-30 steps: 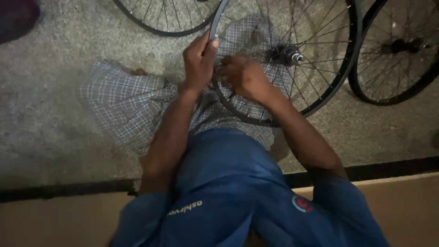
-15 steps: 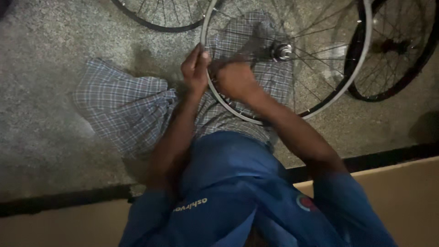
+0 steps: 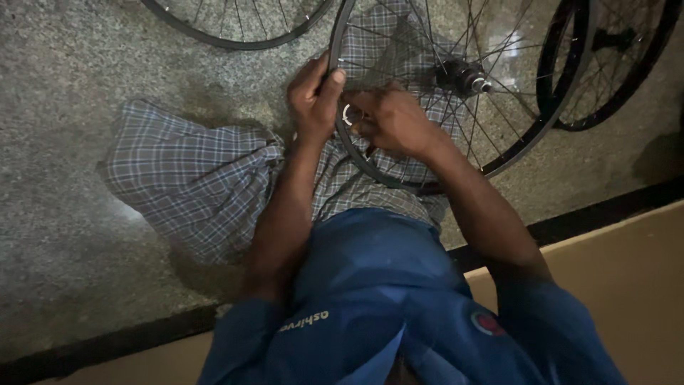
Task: The person sits on the floor and uses a spoke wrench to tighten the nipples on a bicycle wheel. They rotate the wheel periodically to access different spokes and continue the tightening process.
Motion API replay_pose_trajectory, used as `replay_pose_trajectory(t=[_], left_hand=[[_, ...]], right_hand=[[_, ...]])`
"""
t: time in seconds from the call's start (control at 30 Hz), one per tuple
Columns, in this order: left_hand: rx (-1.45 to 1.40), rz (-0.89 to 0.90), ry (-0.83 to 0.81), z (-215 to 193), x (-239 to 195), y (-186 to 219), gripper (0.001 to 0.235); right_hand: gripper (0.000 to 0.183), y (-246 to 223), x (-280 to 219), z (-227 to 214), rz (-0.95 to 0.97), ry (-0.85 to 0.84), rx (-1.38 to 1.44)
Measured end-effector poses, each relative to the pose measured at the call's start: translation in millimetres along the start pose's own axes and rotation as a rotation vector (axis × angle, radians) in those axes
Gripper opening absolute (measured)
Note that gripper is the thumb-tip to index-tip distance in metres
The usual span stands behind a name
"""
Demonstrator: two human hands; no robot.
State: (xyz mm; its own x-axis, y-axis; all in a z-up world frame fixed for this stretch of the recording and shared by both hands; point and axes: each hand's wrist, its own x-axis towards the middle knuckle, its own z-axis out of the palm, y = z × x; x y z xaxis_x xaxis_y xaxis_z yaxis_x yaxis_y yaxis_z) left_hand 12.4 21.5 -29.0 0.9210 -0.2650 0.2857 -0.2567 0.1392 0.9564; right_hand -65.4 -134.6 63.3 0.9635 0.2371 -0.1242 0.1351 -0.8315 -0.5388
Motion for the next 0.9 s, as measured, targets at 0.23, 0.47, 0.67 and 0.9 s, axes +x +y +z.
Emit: replay_pose_trajectory(t=[0.23,0.47,0.67,0.9], left_hand=[[-0.116,-0.082,-0.043,3.4,-2.1,0.8,0.035],[-0.002,-0.027,0.000,1.4,-5.5,-20.6,0.034],[-0.032,-0.064,-0.020,-3.4,-5.7,-14.7,0.032],[0.050,0.009,-0.020,-4.2,2.7,-21.9,0.034]], right_hand=[[0.045,10.4,-1.1,-1.5,-0.056,-0.027,0.043],[0.026,2.8,0.3,16.5,-0.020,0.119,-0.067],[0.015,8.3,-6.3,3.0,-0.370,0.168,-0.052],[0.030,14.9,5.1,12.3,-0.245,0.315,-0.025]])
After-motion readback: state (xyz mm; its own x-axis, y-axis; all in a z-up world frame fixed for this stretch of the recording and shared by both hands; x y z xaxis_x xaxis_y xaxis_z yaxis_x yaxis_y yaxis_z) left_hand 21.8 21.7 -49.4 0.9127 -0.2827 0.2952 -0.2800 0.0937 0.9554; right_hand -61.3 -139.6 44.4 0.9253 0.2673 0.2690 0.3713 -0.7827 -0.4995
